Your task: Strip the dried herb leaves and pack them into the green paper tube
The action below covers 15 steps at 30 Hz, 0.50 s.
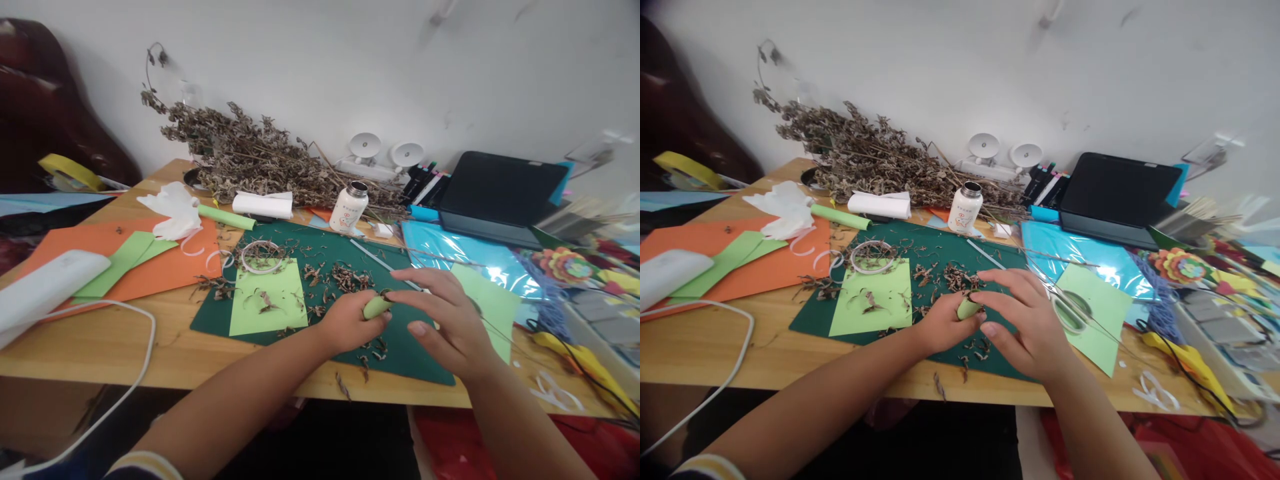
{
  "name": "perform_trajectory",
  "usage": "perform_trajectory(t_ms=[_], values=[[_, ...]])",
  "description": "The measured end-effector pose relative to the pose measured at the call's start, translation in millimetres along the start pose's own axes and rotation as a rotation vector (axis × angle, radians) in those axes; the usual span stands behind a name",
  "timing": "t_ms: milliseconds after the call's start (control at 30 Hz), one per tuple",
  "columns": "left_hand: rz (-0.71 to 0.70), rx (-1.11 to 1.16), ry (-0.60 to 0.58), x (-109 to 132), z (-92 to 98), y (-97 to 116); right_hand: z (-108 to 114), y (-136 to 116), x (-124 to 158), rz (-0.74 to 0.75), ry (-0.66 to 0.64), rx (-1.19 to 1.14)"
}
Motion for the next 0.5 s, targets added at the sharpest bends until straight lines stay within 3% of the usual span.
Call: perform_trajectory(t_ms=[233, 500], values=[[-0.017, 0.007, 0.012, 0.3, -0.5, -0.8, -0.9, -5.4, -0.9, 0.074, -0.014, 0.109], [0.01, 0.004, 0.001, -0.4, -0.7, 0.5, -2.0, -1.7, -1.5, -0.001, -0.022, 0.057]])
Point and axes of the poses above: each hand's wrist, its own x-axis away from the middle knuckle, its own z-axis out of the back of the hand, y = z × x, the point moved 1 cm from there along -x, towards the middle knuckle, and after that the axes turned 7 degrees about y, right-handed, at the moved point
